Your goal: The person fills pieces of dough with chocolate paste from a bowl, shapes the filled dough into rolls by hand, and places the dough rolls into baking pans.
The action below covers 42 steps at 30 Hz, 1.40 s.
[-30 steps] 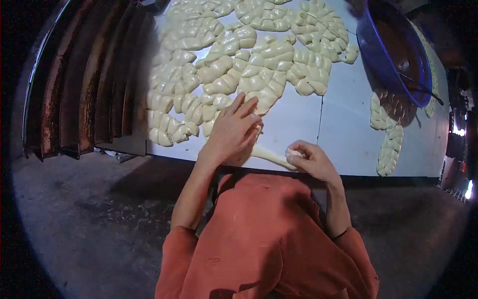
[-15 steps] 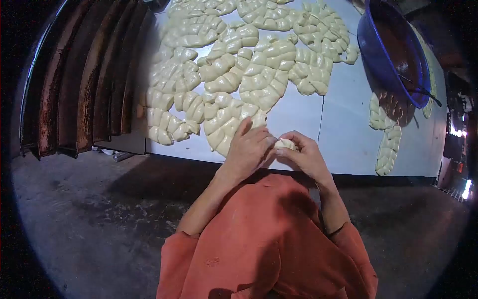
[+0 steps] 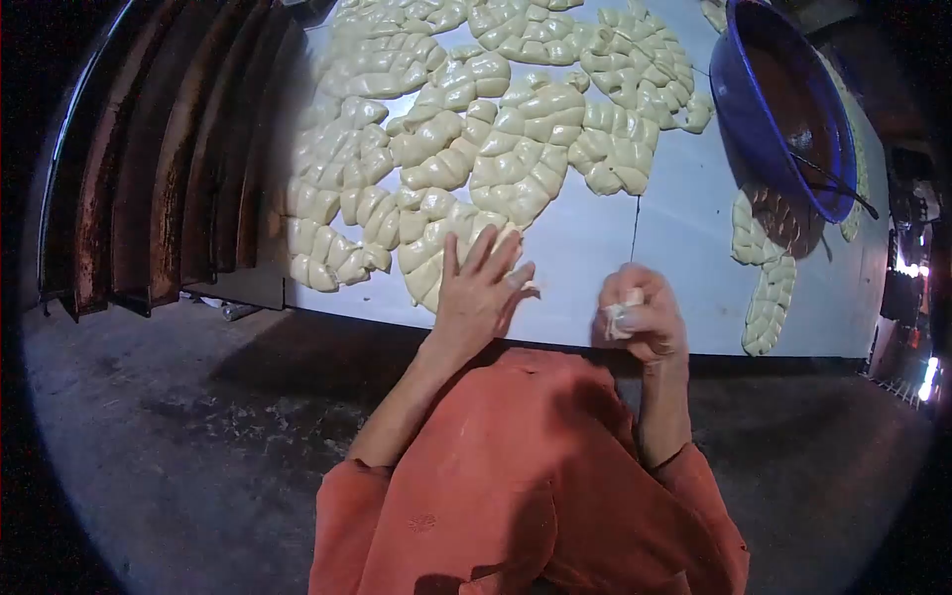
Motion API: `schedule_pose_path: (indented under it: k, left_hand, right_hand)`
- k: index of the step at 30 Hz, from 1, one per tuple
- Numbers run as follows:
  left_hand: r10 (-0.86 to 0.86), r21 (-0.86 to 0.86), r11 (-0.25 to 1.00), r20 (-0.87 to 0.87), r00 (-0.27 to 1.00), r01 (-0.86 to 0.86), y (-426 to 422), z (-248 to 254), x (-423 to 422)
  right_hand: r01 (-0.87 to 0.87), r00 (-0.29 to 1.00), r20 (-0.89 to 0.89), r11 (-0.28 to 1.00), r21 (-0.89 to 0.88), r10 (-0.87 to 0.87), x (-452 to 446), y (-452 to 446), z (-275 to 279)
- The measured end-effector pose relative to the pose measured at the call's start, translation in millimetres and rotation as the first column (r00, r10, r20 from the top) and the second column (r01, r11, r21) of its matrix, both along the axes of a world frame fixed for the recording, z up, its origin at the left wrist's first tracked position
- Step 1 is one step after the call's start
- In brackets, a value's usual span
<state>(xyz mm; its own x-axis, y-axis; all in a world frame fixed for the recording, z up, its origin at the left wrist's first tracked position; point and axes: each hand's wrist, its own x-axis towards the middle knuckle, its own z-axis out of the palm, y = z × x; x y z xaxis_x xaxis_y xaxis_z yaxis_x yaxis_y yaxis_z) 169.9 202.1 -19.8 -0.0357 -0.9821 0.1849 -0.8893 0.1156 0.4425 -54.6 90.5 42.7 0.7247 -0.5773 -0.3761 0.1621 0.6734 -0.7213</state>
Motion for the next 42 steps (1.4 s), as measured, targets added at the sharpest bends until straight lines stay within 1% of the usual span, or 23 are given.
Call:
schedule_pose_path:
  k: [1, 3, 5, 7, 9, 11, 15, 16, 18, 20, 21, 24, 25, 27, 29, 30, 32, 35, 36, 37, 38, 40, 42]
  left_hand:
    - [-0.004, -0.004, 1.0, 0.0, 1.0, 0.004, 1.1, -0.2, 1.3]
    - [-0.032, 0.123, 0.992, 0.093, 0.995, 0.02, -0.2, 5.7, 1.5]
    - [-0.062, 0.217, 0.974, -0.037, 0.997, 0.068, -14.9, 29.4, 0.8]
    - [-0.02, 0.24, 0.965, -0.321, 0.947, 0.102, -33.4, 52.6, -7.1]
    - [0.012, 0.128, 0.989, -0.552, 0.834, 0.071, -60.5, 62.2, -21.2]
    - [0.284, 0.389, 0.912, -0.831, 0.479, 0.134, -78.8, 67.6, -36.3]
    - [0.269, 0.393, 0.915, -0.768, 0.581, 0.096, -103.1, 55.5, -59.9]
    - [0.277, 0.385, 0.917, -0.805, 0.525, 0.107, -108.8, 48.2, -68.7]
    - [0.258, 0.358, 0.923, -0.847, 0.465, 0.141, -127.1, 46.2, -88.8]
    - [0.008, -0.076, 0.991, -0.795, 0.606, -0.113, -149.3, 55.9, -116.4]
    - [-0.121, -0.177, 0.984, -0.77, 0.626, -0.027, -159.2, 48.7, -120.6]
    - [-0.455, -0.464, 0.878, -0.725, 0.517, 0.122, -190.4, 39.6, -154.0]
    - [-0.459, -0.467, 0.875, -0.723, 0.516, 0.124, -200.1, 41.7, -167.1]
    - [-0.377, -0.386, 0.922, -0.902, 0.209, -0.002, -221.6, 48.3, -195.8]
    - [-0.401, -0.405, 0.914, -0.89, 0.217, 0.03, -233.2, 49.7, -205.8]
    - [-0.256, -0.25, 0.966, -0.958, 0.126, 0.061, -232.6, 47.4, -211.6]
    - [0.072, 0.051, 0.981, -0.991, -0.111, 0.185, -221.2, 38.2, -212.7]
    - [0.246, 0.226, 0.924, -0.969, -0.028, 0.308, -211.1, 25.6, -179.9]
    - [0.254, 0.276, 0.914, -0.961, 0.11, 0.298, -209.3, 31.9, -165.5]
    - [0.255, 0.277, 0.916, -0.961, 0.11, 0.292, -208.0, 33.1, -152.4]
    - [0.262, 0.321, 0.908, -0.937, 0.233, 0.269, -206.1, 33.3, -140.0]
    - [0.267, 0.361, 0.902, -0.897, 0.353, 0.237, -201.1, 38.0, -124.4]
    - [0.292, 0.402, 0.883, -0.874, 0.388, 0.242, -196.8, 44.2, -114.3]
  right_hand:
    - [0.099, 0.979, 0.179, 0.995, 0.013, -0.1, -6.2, -5.4, 2.8]
    - [0.198, 0.963, 0.2, 0.978, -0.061, -0.182, -12.3, -17.0, 1.3]
    - [0.284, 0.958, -0.066, 0.958, 0.045, -0.281, -8.0, -29.0, 13.2]
    - [0.328, 0.94, -0.111, 0.944, 0.038, -0.322, -3.8, -28.4, 5.0]
    - [0.222, 0.961, -0.16, 0.974, -0.037, -0.225, -3.1, -27.1, -9.2]
    - [0.165, 0.974, -0.144, 0.983, -0.078, -0.175, -4.5, -27.4, -12.3]
    - [0.209, 0.817, -0.443, 0.906, -0.368, -0.368, -16.7, -36.7, -0.1]
    - [0.16, 0.798, -0.308, 0.675, -0.721, -0.518, -22.2, -43.9, -12.8]
    - [0.185, 0.749, -0.335, 0.665, -0.723, -0.572, -36.7, -52.0, -13.2]
    - [0.267, 0.756, -0.289, 0.68, -0.683, -0.587, -48.9, -63.2, -17.6]
    - [0.276, 0.751, -0.278, 0.667, -0.692, -0.599, -51.5, -66.7, -12.5]
    - [0.572, 0.814, 0.159, 0.817, -0.064, -0.558, -48.6, -75.3, 35.7]
    - [0.574, 0.813, 0.162, 0.816, -0.067, -0.559, -53.9, -84.3, 35.3]
    - [0.589, 0.752, 0.34, 0.807, 0.035, -0.564, -67.2, -107.0, 35.4]
    - [0.564, 0.778, 0.334, 0.826, 0.003, -0.532, -82.7, -132.8, 41.5]
    - [0.55, 0.79, 0.336, 0.835, -0.021, -0.513, -91.9, -147.8, 43.6]
    - [0.633, 0.766, 0.232, 0.641, -0.434, -0.599, -106.4, -195.0, 57.2]
    - [0.227, 0.752, -0.316, 0.678, -0.699, -0.578, -143.0, -272.8, 74.4]
    - [-0.03, 0.67, -0.51, 0.667, -0.744, -0.539, -150.0, -294.5, 70.7]
    - [-0.29, 0.536, -0.672, 0.637, -0.714, -0.511, -153.7, -310.9, 65.5]
    - [-0.293, 0.54, -0.671, 0.634, -0.716, -0.508, -156.1, -323.3, 50.5]
    - [-0.783, 0.219, -0.876, 0.459, -0.42, -0.429, -155.8, -338.2, 26.0]
    - [-0.799, 0.254, -0.908, 0.457, -0.392, -0.334, -156.8, -343.2, 27.1]
